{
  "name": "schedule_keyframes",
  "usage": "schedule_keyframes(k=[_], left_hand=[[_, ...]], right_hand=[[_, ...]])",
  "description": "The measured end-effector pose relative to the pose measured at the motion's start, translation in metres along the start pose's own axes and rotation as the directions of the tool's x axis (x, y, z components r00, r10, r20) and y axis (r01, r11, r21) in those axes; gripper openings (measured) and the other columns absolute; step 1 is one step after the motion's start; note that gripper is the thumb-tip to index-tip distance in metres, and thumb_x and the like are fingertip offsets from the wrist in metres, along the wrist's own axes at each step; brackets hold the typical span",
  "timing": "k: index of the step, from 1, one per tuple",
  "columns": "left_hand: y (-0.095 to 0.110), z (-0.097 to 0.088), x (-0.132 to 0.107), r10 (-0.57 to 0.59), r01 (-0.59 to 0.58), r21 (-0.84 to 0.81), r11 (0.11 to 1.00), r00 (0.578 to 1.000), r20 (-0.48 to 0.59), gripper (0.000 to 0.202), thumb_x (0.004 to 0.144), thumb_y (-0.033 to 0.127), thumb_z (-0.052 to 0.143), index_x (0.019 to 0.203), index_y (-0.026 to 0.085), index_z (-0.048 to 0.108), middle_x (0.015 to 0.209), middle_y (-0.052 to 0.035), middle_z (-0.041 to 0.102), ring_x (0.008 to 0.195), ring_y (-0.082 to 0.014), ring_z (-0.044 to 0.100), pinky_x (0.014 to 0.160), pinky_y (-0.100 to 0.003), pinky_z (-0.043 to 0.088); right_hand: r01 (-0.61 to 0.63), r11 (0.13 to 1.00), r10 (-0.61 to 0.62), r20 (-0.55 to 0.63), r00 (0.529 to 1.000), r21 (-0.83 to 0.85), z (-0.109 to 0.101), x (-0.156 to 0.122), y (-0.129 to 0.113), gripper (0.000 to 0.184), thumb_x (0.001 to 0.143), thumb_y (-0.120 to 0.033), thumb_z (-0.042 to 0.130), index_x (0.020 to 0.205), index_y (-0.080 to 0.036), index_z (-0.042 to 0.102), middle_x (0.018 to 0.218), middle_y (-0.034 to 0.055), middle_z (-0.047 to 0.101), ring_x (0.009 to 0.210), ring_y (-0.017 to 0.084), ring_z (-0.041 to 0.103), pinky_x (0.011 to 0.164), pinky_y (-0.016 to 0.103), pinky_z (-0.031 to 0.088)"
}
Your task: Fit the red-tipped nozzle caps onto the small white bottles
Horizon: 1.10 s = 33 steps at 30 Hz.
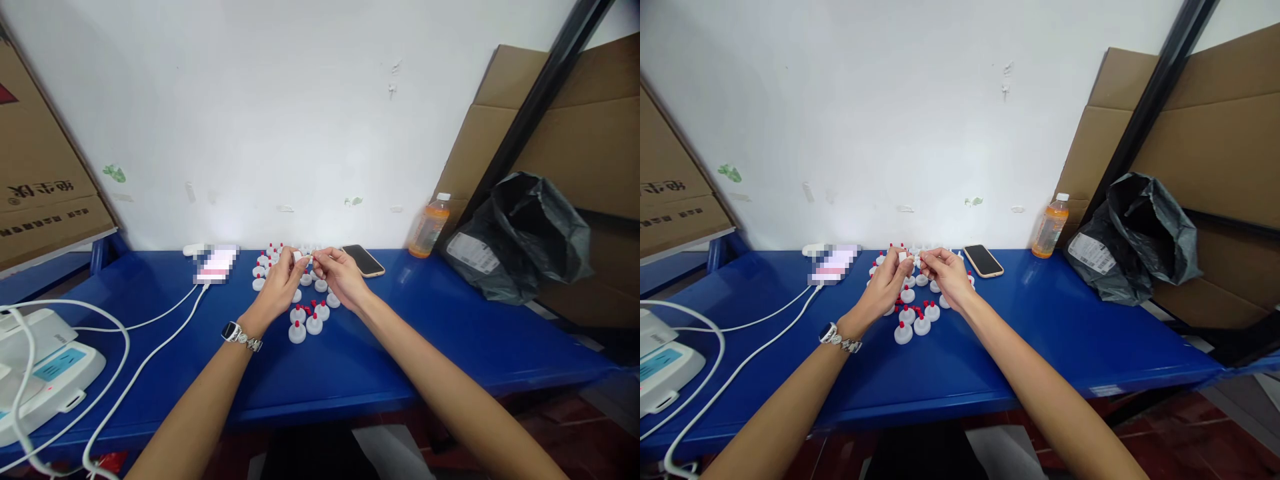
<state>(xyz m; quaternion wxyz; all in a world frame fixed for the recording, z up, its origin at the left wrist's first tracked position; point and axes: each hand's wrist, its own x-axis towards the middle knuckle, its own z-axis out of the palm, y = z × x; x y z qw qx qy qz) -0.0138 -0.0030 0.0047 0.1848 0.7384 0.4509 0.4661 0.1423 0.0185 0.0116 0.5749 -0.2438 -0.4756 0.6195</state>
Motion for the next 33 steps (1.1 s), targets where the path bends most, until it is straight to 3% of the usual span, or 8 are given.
schedule_keyframes(k=[7, 11, 14, 17, 22, 27, 33], left_hand=[[0.0, 0.005, -0.001, 0.015, -0.014, -0.053, 0.998, 1.0, 0.013, 0.031, 0.102, 0.052, 0.035, 0.096, 0.022, 0.043, 0.075, 0.003, 0.048, 0.067, -0.0139, 0.047, 0.066, -0.029, 0.036], [0.004, 0.009, -0.002, 0.032, -0.035, -0.099, 0.994, 0.999, -0.038, 0.031, 0.102, 0.052, 0.033, 0.098, 0.022, 0.043, 0.078, 0.0026, 0.046, 0.067, -0.0135, 0.046, 0.067, -0.029, 0.038], [0.01, 0.014, -0.004, 0.037, -0.041, -0.089, 0.995, 0.998, -0.049, 0.032, 0.103, 0.052, 0.03, 0.1, 0.022, 0.042, 0.08, 0.0011, 0.048, 0.071, -0.0143, 0.048, 0.069, -0.029, 0.041], [0.013, 0.018, -0.005, 0.019, -0.025, -0.076, 0.997, 0.997, -0.069, 0.037, 0.103, 0.054, 0.022, 0.102, 0.022, 0.041, 0.089, -0.0031, 0.053, 0.078, -0.0167, 0.054, 0.075, -0.032, 0.044], [0.007, 0.017, -0.004, -0.04, 0.04, -0.049, 0.998, 0.999, -0.001, 0.053, 0.1, 0.062, 0.015, 0.112, 0.022, 0.047, 0.101, -0.009, 0.06, 0.095, -0.0221, 0.061, 0.085, -0.035, 0.046], [-0.008, -0.008, 0.004, -0.06, 0.057, 0.075, 0.996, 0.998, 0.034, 0.064, 0.1, 0.061, 0.011, 0.108, 0.021, 0.061, 0.111, -0.0095, 0.063, 0.11, -0.0244, 0.056, 0.1, -0.041, 0.041], [-0.014, -0.027, 0.007, -0.063, 0.074, 0.17, 0.983, 0.996, -0.067, 0.065, 0.102, 0.057, 0.015, 0.092, 0.022, 0.068, 0.099, -0.0071, 0.064, 0.103, -0.0247, 0.056, 0.096, -0.041, 0.041]], right_hand=[[0.015, 0.998, -0.014, 0.028, 1.0, -0.068, 0.0, -0.002, 0.0, 0.038, 0.064, -0.044, 0.085, 0.074, -0.019, 0.06, 0.062, -0.0037, 0.058, 0.056, 0.009, 0.048, 0.056, 0.025, 0.036], [0.105, 0.968, -0.083, 0.106, 0.991, -0.227, -0.003, 0.001, 0.009, 0.044, 0.08, -0.06, 0.068, 0.07, -0.021, 0.05, 0.056, -0.0058, 0.047, 0.052, 0.009, 0.04, 0.053, 0.026, 0.029], [0.244, 0.892, -0.194, 0.163, 0.967, -0.381, -0.003, 0.001, 0.014, 0.049, 0.09, -0.064, 0.052, 0.067, -0.022, 0.043, 0.056, -0.0064, 0.035, 0.051, 0.01, 0.032, 0.053, 0.028, 0.027], [0.345, 0.801, -0.3, 0.171, 0.938, -0.489, 0.003, -0.002, 0.014, 0.047, 0.095, -0.061, 0.044, 0.07, -0.022, 0.042, 0.06, -0.0052, 0.036, 0.056, 0.011, 0.033, 0.056, 0.028, 0.029], [0.388, 0.683, -0.323, 0.22, 0.92, -0.619, 0.008, -0.004, 0.005, 0.047, 0.098, -0.059, 0.037, 0.071, -0.022, 0.041, 0.063, -0.0039, 0.041, 0.06, 0.013, 0.039, 0.061, 0.028, 0.034], [0.329, 0.449, -0.237, 0.244, 0.94, -0.831, -0.007, -0.001, -0.007, 0.042, 0.1, -0.048, 0.041, 0.068, -0.02, 0.046, 0.061, -0.004, 0.046, 0.059, 0.012, 0.042, 0.061, 0.028, 0.033], [0.385, 0.093, -0.055, 0.382, 0.923, -0.918, -0.025, 0.002, -0.011, 0.021, 0.092, -0.033, 0.057, 0.081, -0.02, 0.069, 0.083, 0.0037, 0.065, 0.083, 0.018, 0.056, 0.077, 0.032, 0.035]])
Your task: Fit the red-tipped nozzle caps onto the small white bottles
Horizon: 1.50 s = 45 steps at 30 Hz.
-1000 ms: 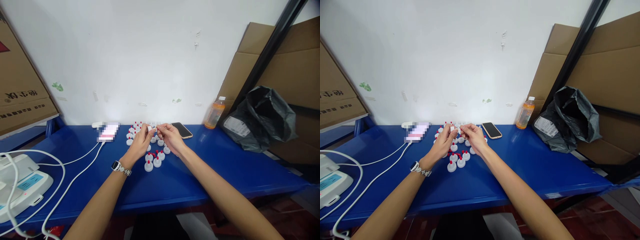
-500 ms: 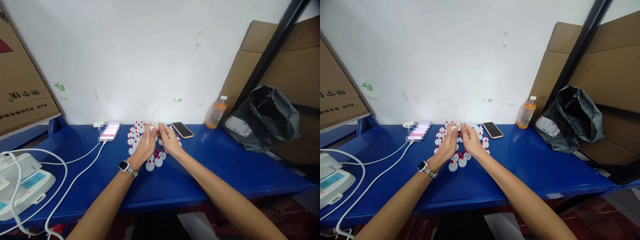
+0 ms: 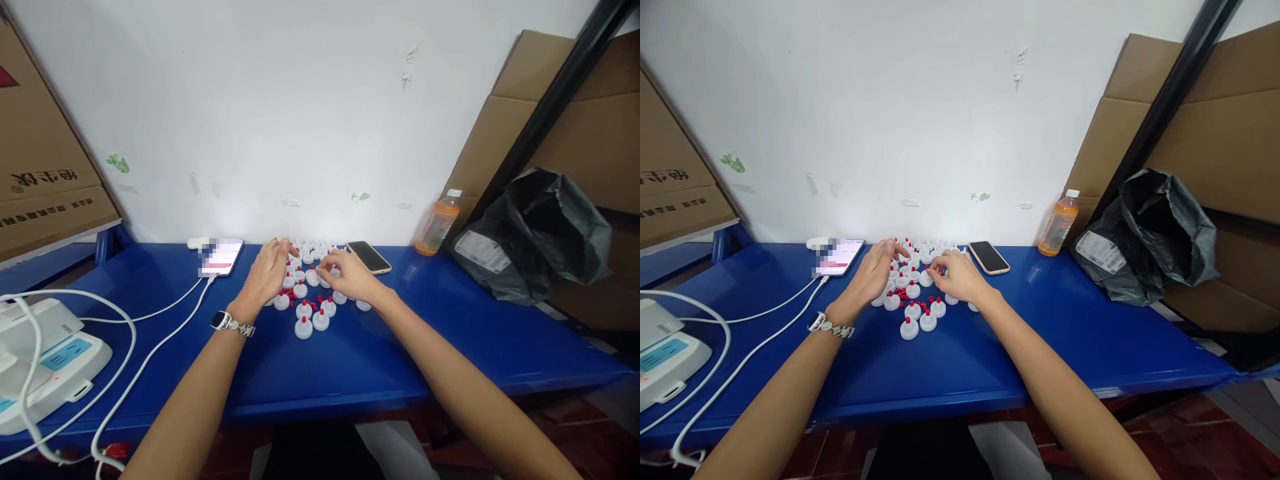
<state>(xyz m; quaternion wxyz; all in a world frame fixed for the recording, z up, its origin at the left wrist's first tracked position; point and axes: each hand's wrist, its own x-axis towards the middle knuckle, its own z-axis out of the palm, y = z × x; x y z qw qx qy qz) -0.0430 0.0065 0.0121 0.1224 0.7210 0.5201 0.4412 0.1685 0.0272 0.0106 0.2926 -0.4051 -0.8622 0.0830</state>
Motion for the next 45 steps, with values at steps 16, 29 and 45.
schedule_keyframes(k=[16, 29, 45], left_hand=[[-0.013, 0.005, 0.003, 0.048, -0.045, 0.276, 0.96, 0.999, -0.004, 0.04, 0.102, 0.042, 0.031, 0.085, 0.021, 0.06, 0.095, -0.009, 0.062, 0.097, -0.0276, 0.055, 0.084, -0.041, 0.042], [0.0, 0.013, -0.004, 0.155, -0.157, 0.048, 0.986, 0.987, 0.035, 0.033, 0.093, 0.043, 0.057, 0.119, 0.023, 0.055, 0.118, -0.0076, 0.062, 0.108, -0.025, 0.058, 0.094, -0.04, 0.045], [0.009, 0.015, -0.002, 0.117, -0.114, -0.036, 0.993, 0.986, 0.116, 0.034, 0.099, 0.042, 0.043, 0.118, 0.02, 0.059, 0.094, -0.0061, 0.065, 0.088, -0.0204, 0.06, 0.076, -0.034, 0.047]], right_hand=[[-0.186, 0.952, 0.202, 0.041, 0.979, -0.245, 0.021, 0.065, 0.016, 0.026, 0.09, -0.037, 0.058, 0.105, -0.018, 0.068, 0.087, 0.0079, 0.073, 0.091, 0.024, 0.061, 0.09, 0.041, 0.033], [-0.157, 0.709, 0.258, -0.047, 0.965, 0.687, 0.013, 0.036, 0.003, 0.027, 0.081, -0.045, 0.068, 0.082, -0.018, 0.067, 0.074, 0.0034, 0.07, 0.07, 0.017, 0.062, 0.067, 0.03, 0.044], [-0.016, 0.993, 0.037, 0.187, 0.982, -0.113, -0.017, -0.032, -0.004, 0.006, 0.078, -0.022, 0.065, 0.082, -0.021, 0.07, 0.083, 0.0027, 0.066, 0.091, 0.022, 0.053, 0.086, 0.038, 0.025]])
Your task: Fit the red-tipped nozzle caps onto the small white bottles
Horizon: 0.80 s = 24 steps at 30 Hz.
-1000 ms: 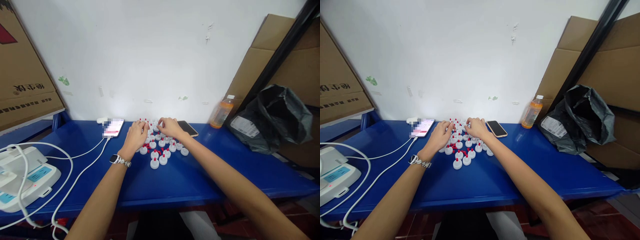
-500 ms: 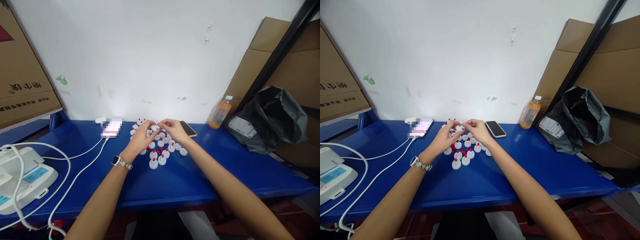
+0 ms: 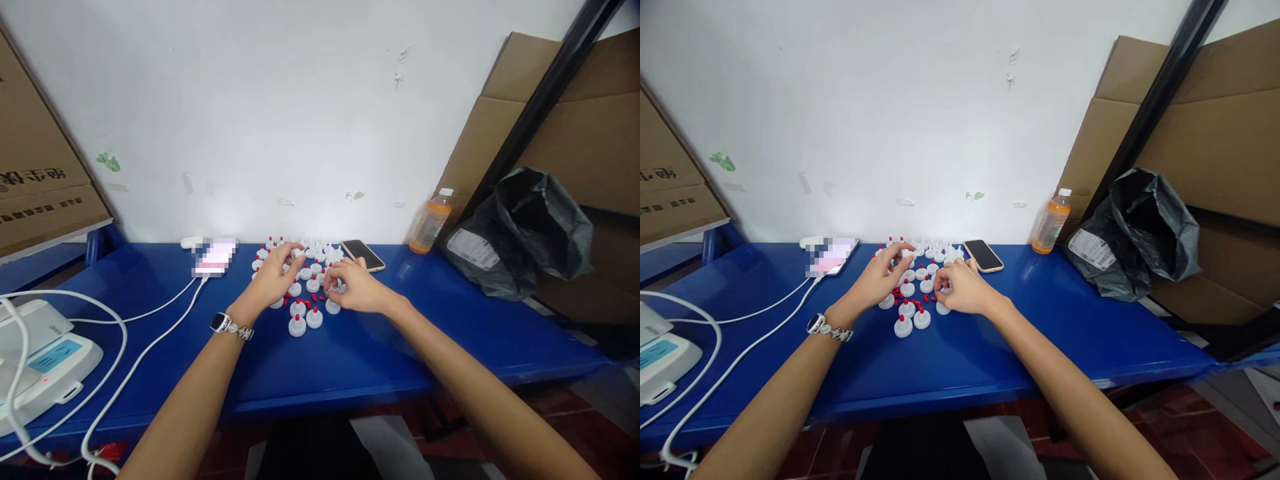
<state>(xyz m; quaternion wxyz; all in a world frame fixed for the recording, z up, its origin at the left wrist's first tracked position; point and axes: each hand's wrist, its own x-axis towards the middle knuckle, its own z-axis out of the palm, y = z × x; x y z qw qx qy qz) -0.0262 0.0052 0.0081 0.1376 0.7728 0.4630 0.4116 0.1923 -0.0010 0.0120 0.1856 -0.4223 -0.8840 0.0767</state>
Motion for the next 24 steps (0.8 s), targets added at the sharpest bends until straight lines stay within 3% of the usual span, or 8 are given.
schedule_keyframes(k=[5, 9, 12, 14, 16, 18, 21, 24], left_hand=[[0.0, 0.0, 0.0, 0.006, -0.006, 0.015, 1.0, 1.0, -0.001, 0.032, 0.098, 0.041, 0.045, 0.117, 0.02, 0.06, 0.091, -0.005, 0.063, 0.086, -0.0201, 0.059, 0.075, -0.033, 0.047], [-0.001, 0.0, 0.0, 0.011, -0.011, 0.015, 1.0, 1.0, 0.008, 0.032, 0.099, 0.042, 0.044, 0.117, 0.021, 0.06, 0.094, -0.0052, 0.063, 0.087, -0.02, 0.059, 0.077, -0.034, 0.047], [0.001, 0.0, -0.001, 0.002, -0.002, 0.007, 1.0, 1.0, 0.01, 0.033, 0.099, 0.043, 0.043, 0.118, 0.02, 0.059, 0.096, -0.0059, 0.064, 0.088, -0.0202, 0.059, 0.079, -0.034, 0.046], [0.002, -0.001, -0.001, -0.015, 0.015, -0.003, 1.0, 1.0, 0.006, 0.036, 0.1, 0.045, 0.041, 0.12, 0.02, 0.057, 0.095, -0.0059, 0.063, 0.088, -0.0206, 0.059, 0.08, -0.034, 0.046], [0.003, -0.001, -0.002, -0.04, 0.04, -0.018, 0.999, 0.999, -0.002, 0.039, 0.101, 0.047, 0.038, 0.124, 0.02, 0.056, 0.092, -0.0052, 0.063, 0.088, -0.0207, 0.059, 0.081, -0.035, 0.045], [0.004, -0.002, -0.002, -0.059, 0.058, -0.039, 0.998, 0.998, -0.015, 0.042, 0.102, 0.048, 0.033, 0.126, 0.02, 0.054, 0.089, -0.0044, 0.062, 0.087, -0.0205, 0.059, 0.082, -0.035, 0.045], [0.005, -0.001, -0.003, -0.059, 0.057, -0.08, 0.995, 0.998, -0.031, 0.042, 0.103, 0.048, 0.03, 0.125, 0.021, 0.053, 0.092, -0.0044, 0.062, 0.088, -0.0203, 0.059, 0.083, -0.035, 0.044], [0.006, 0.001, -0.004, -0.047, 0.043, -0.115, 0.992, 0.998, -0.031, 0.042, 0.103, 0.049, 0.03, 0.124, 0.021, 0.054, 0.093, -0.0039, 0.062, 0.089, -0.0198, 0.058, 0.082, -0.034, 0.044]], right_hand=[[0.023, 0.98, -0.009, 0.072, 0.997, -0.198, 0.002, 0.008, -0.008, 0.015, 0.079, -0.036, 0.07, 0.083, -0.023, 0.074, 0.089, 0.0091, 0.063, 0.095, 0.029, 0.049, 0.086, 0.043, 0.027], [0.039, 0.963, -0.01, 0.109, 0.994, -0.266, 0.006, 0.01, -0.012, 0.011, 0.082, -0.03, 0.068, 0.078, -0.021, 0.073, 0.091, 0.0111, 0.063, 0.097, 0.03, 0.049, 0.086, 0.045, 0.029], [0.025, 0.988, -0.021, 0.031, 0.999, -0.154, 0.006, 0.012, -0.008, 0.011, 0.083, -0.027, 0.065, 0.076, -0.02, 0.07, 0.089, 0.0097, 0.065, 0.096, 0.028, 0.052, 0.088, 0.046, 0.032], [-0.006, 0.995, 0.013, -0.064, 0.998, 0.105, 0.005, 0.017, -0.004, 0.012, 0.085, -0.028, 0.064, 0.078, -0.02, 0.067, 0.087, 0.0076, 0.068, 0.091, 0.025, 0.057, 0.086, 0.043, 0.037], [-0.029, 0.878, 0.096, -0.116, 0.989, 0.478, 0.004, 0.025, -0.001, 0.014, 0.085, -0.033, 0.065, 0.082, -0.019, 0.065, 0.083, 0.0056, 0.07, 0.082, 0.021, 0.062, 0.079, 0.037, 0.043], [-0.025, 0.639, 0.171, -0.11, 0.979, 0.769, 0.005, 0.035, 0.001, 0.021, 0.08, -0.039, 0.071, 0.083, -0.019, 0.064, 0.077, 0.0039, 0.071, 0.073, 0.018, 0.064, 0.071, 0.033, 0.045], [0.022, 0.361, 0.254, -0.121, 0.959, 0.932, 0.01, 0.046, 0.0, 0.033, 0.069, -0.044, 0.081, 0.081, -0.018, 0.066, 0.072, 0.0021, 0.071, 0.067, 0.015, 0.063, 0.065, 0.029, 0.043], [0.047, 0.242, 0.319, -0.125, 0.939, 0.969, 0.016, 0.048, -0.004, 0.036, 0.064, -0.045, 0.085, 0.079, -0.017, 0.069, 0.07, 0.0013, 0.07, 0.064, 0.013, 0.06, 0.061, 0.026, 0.039]])
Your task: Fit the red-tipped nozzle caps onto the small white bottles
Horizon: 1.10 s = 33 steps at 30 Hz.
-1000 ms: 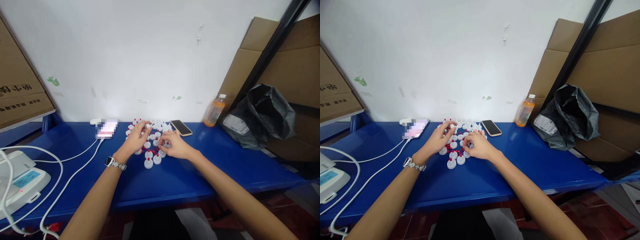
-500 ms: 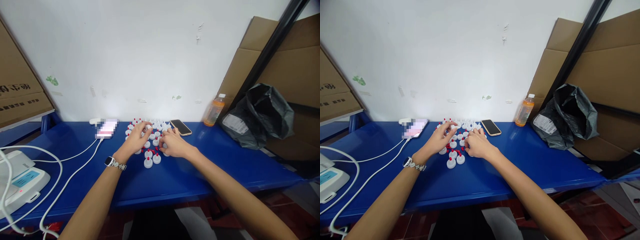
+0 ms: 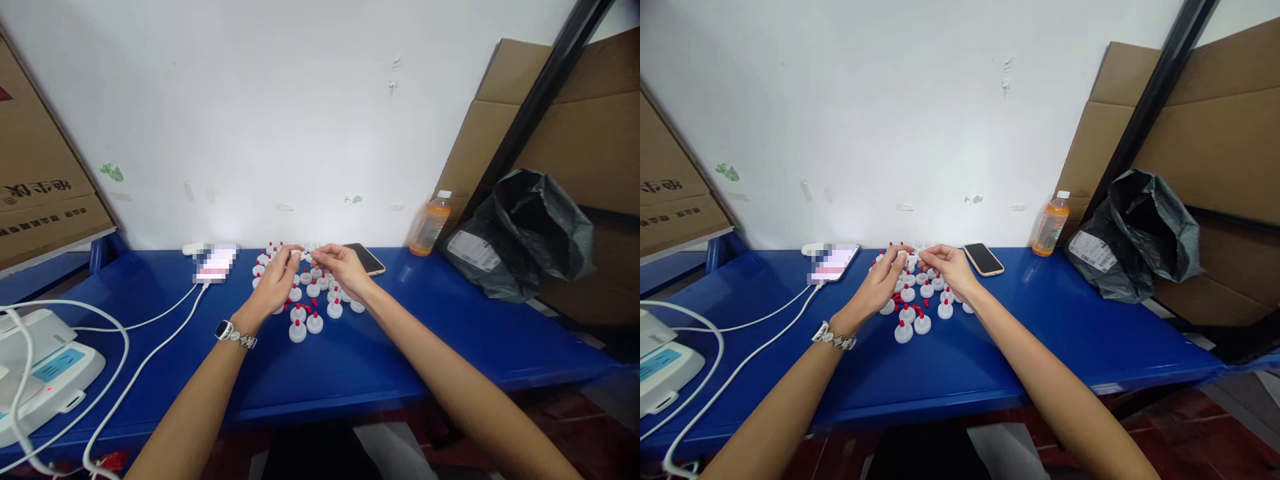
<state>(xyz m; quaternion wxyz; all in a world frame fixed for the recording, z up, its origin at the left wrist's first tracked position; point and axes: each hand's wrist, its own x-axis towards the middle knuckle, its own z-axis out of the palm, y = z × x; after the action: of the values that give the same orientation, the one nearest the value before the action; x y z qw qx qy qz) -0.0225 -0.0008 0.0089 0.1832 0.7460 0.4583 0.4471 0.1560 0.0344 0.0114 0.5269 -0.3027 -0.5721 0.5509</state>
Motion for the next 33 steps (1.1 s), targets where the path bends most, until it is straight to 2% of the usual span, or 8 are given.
schedule_keyframes(k=[5, 8, 13, 18, 24, 27, 30, 33], left_hand=[[0.001, 0.006, -0.001, 0.038, -0.038, -0.055, 0.998, 0.999, 0.015, 0.039, 0.104, 0.049, 0.031, 0.119, 0.021, 0.053, 0.089, -0.0026, 0.059, 0.085, -0.0182, 0.056, 0.077, -0.031, 0.042], [0.004, 0.011, -0.003, 0.041, -0.044, -0.1, 0.994, 0.999, -0.025, 0.038, 0.104, 0.049, 0.031, 0.116, 0.021, 0.052, 0.087, -0.0021, 0.058, 0.082, -0.0172, 0.055, 0.075, -0.03, 0.042], [0.009, 0.018, -0.005, 0.034, -0.045, -0.164, 0.985, 0.997, -0.064, 0.036, 0.104, 0.049, 0.03, 0.115, 0.022, 0.052, 0.09, -0.002, 0.058, 0.076, -0.0153, 0.053, 0.072, -0.03, 0.042], [0.01, 0.023, -0.004, 0.025, -0.06, -0.243, 0.968, 0.989, -0.142, 0.037, 0.104, 0.05, 0.031, 0.115, 0.021, 0.052, 0.089, -0.0027, 0.058, 0.073, -0.0145, 0.051, 0.069, -0.029, 0.042], [0.009, 0.022, -0.003, 0.051, -0.082, -0.266, 0.96, 0.991, -0.123, 0.04, 0.103, 0.049, 0.032, 0.12, 0.02, 0.053, 0.084, -0.0021, 0.057, 0.072, -0.0148, 0.05, 0.069, -0.029, 0.043], [0.005, 0.015, 0.001, 0.062, -0.076, -0.205, 0.976, 0.995, -0.074, 0.043, 0.103, 0.05, 0.033, 0.125, 0.02, 0.054, 0.093, -0.0046, 0.062, 0.084, -0.0171, 0.057, 0.078, -0.031, 0.047], [-0.009, 0.004, 0.006, 0.055, -0.054, 0.016, 0.998, 0.995, -0.082, 0.043, 0.102, 0.049, 0.037, 0.128, 0.021, 0.056, 0.111, -0.0078, 0.063, 0.107, -0.0217, 0.057, 0.097, -0.037, 0.044], [-0.024, -0.006, 0.01, 0.024, 0.001, 0.173, 0.985, 0.99, -0.139, 0.042, 0.101, 0.049, 0.039, 0.126, 0.022, 0.059, 0.116, -0.0085, 0.063, 0.11, -0.0229, 0.056, 0.1, -0.04, 0.043]], right_hand=[[-0.008, 1.0, 0.008, 0.008, 1.0, 0.011, 0.003, -0.005, 0.001, 0.039, 0.062, -0.049, 0.086, 0.079, -0.018, 0.069, 0.068, 0.0006, 0.067, 0.064, 0.013, 0.056, 0.06, 0.027, 0.037], [0.029, 0.999, -0.03, -0.007, 1.0, -0.035, 0.005, -0.008, 0.002, 0.043, 0.068, -0.057, 0.08, 0.078, -0.02, 0.062, 0.064, -0.0021, 0.062, 0.059, 0.012, 0.051, 0.058, 0.027, 0.035], [0.262, 0.9, -0.245, 0.093, 0.965, -0.349, 0.014, -0.014, 0.002, 0.049, 0.091, -0.066, 0.048, 0.07, -0.022, 0.044, 0.061, -0.0042, 0.043, 0.058, 0.012, 0.039, 0.059, 0.028, 0.034], [0.376, 0.811, -0.368, 0.108, 0.923, -0.449, 0.024, -0.014, -0.001, 0.045, 0.099, -0.06, 0.036, 0.073, -0.023, 0.039, 0.065, -0.0035, 0.041, 0.062, 0.013, 0.04, 0.061, 0.028, 0.036], [0.387, 0.794, -0.358, 0.155, 0.921, -0.469, 0.027, -0.014, -0.005, 0.042, 0.1, -0.057, 0.034, 0.075, -0.023, 0.039, 0.065, -0.004, 0.04, 0.061, 0.013, 0.04, 0.06, 0.027, 0.036], [0.346, 0.78, -0.301, 0.172, 0.938, -0.521, 0.017, -0.01, -0.007, 0.043, 0.1, -0.054, 0.034, 0.073, -0.022, 0.043, 0.064, -0.0038, 0.044, 0.06, 0.013, 0.043, 0.06, 0.027, 0.037], [0.276, 0.683, -0.243, 0.145, 0.959, -0.676, 0.004, 0.004, -0.008, 0.039, 0.099, -0.046, 0.04, 0.073, -0.02, 0.053, 0.066, -0.0021, 0.055, 0.061, 0.013, 0.049, 0.062, 0.026, 0.038], [0.21, 0.47, -0.179, 0.14, 0.974, -0.857, -0.005, 0.025, -0.005, 0.025, 0.093, -0.036, 0.05, 0.084, -0.019, 0.066, 0.078, 0.0016, 0.068, 0.07, 0.015, 0.058, 0.068, 0.027, 0.04]])
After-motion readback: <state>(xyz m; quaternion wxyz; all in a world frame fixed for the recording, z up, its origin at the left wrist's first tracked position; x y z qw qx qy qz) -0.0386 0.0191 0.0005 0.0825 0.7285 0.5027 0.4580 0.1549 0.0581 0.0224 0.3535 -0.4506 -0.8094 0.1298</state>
